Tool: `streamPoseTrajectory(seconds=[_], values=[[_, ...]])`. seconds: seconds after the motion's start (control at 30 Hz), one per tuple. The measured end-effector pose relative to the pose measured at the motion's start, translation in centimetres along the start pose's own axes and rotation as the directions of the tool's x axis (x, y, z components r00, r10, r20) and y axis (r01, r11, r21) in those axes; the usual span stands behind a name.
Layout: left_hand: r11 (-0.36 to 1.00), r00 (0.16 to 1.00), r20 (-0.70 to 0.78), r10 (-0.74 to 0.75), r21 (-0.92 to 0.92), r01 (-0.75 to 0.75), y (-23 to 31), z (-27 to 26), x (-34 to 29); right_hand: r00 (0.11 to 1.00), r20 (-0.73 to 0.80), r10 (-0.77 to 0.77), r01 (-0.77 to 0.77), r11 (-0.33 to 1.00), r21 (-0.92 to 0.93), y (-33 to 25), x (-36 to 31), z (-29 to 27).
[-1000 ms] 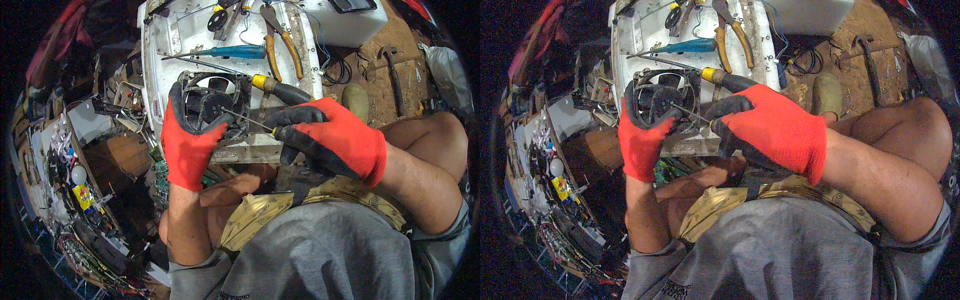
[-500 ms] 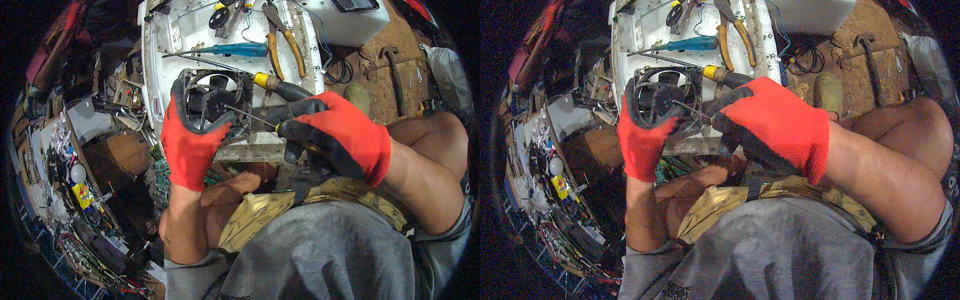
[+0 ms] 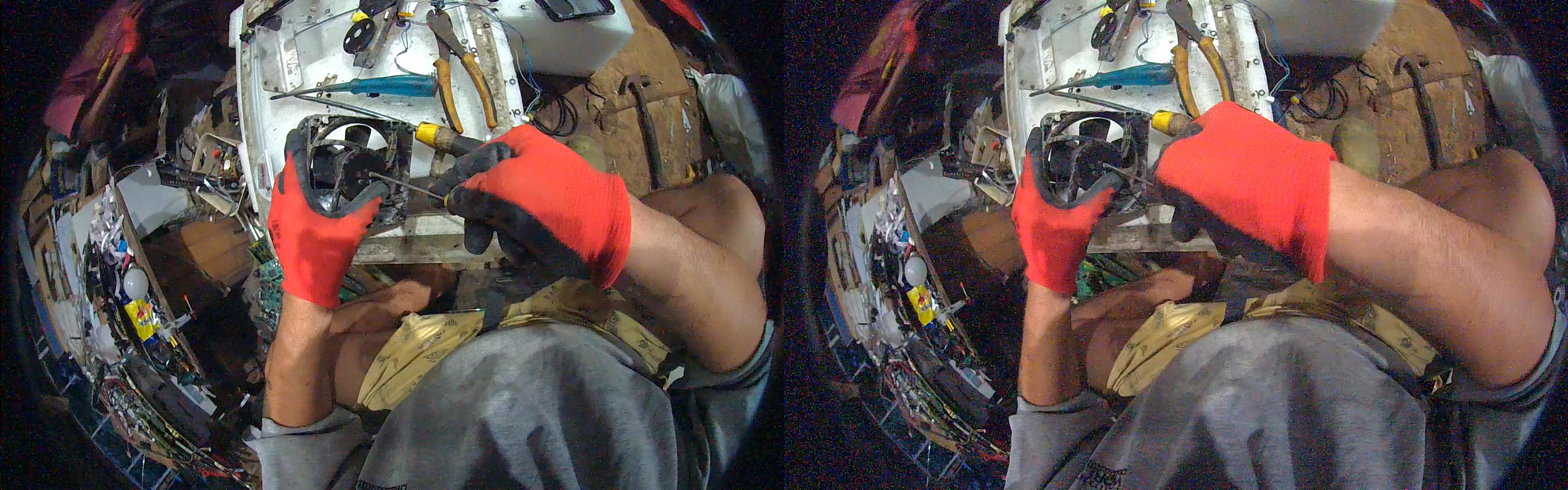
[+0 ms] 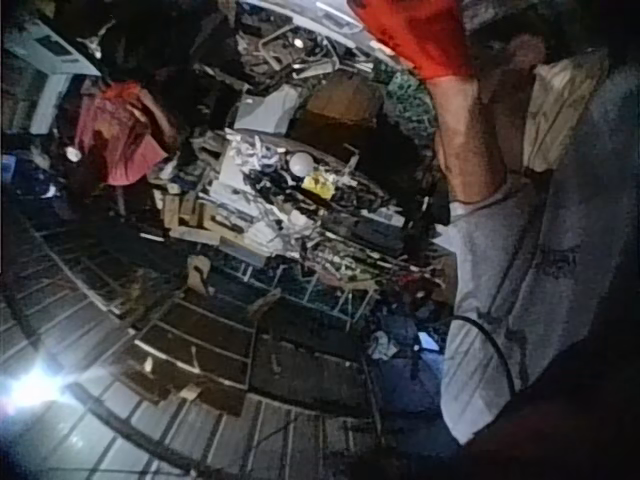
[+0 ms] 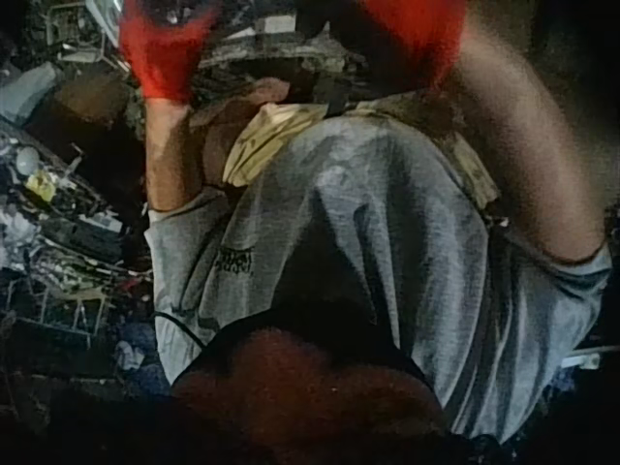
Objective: The person disassembles a computer fan using a screwdriver. They remove screws from the fan housing, separate the fan blade from the frame, and set the components aside on a white work surface.
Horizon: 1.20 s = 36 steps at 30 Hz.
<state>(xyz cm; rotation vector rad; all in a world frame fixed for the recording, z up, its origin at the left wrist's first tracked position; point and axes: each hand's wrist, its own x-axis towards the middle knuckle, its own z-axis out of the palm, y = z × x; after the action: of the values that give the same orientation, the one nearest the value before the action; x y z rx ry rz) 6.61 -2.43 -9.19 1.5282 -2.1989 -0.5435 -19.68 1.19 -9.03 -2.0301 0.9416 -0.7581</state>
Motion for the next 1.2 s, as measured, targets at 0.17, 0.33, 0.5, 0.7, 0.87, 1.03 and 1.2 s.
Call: streamPoseTrajectory(seconds=[0.17,0.33,0.5,0.7,0.87,1.03,1.2], values=[[0.997,0.998,0.010,-0.060,-0.040,0.060,0.1,0.0,-0.1,0.920,-0.049,0.388,-0.390,0.920,-0.037,-3.4,-0.5,1.1],[0.997,0.997,0.003,-0.075,-0.016,0.075,0.2,0.3,-0.1,0.969,-0.062,0.240,-0.247,0.903,-0.351,-4.8,-1.1,1.5],[0.996,0.996,-0.028,-0.085,-0.010,0.085,0.3,0.4,-0.4,0.997,0.074,0.020,-0.008,0.986,-0.169,-0.8,-0.6,-0.6],[0.997,0.997,-0.023,-0.079,0.008,0.080,0.2,0.2,-0.4,0.961,0.240,0.138,-0.175,0.974,0.141,0.4,-0.4,-1.5],[0.997,0.998,-0.010,-0.070,0.018,0.070,0.9,-0.1,-0.3,0.919,0.342,0.196,-0.254,0.958,0.133,-0.3,0.6,-2.6],[0.999,0.999,0.008,-0.038,0.033,0.037,1.3,-0.1,-0.2,0.904,0.365,0.224,-0.260,0.964,0.050,-0.2,0.6,-2.2],[1.000,1.000,0.007,-0.007,-0.005,0.007,1.0,-0.1,-0.2,0.942,0.301,0.146,-0.147,0.989,-0.020,0.1,0.7,-2.1]])
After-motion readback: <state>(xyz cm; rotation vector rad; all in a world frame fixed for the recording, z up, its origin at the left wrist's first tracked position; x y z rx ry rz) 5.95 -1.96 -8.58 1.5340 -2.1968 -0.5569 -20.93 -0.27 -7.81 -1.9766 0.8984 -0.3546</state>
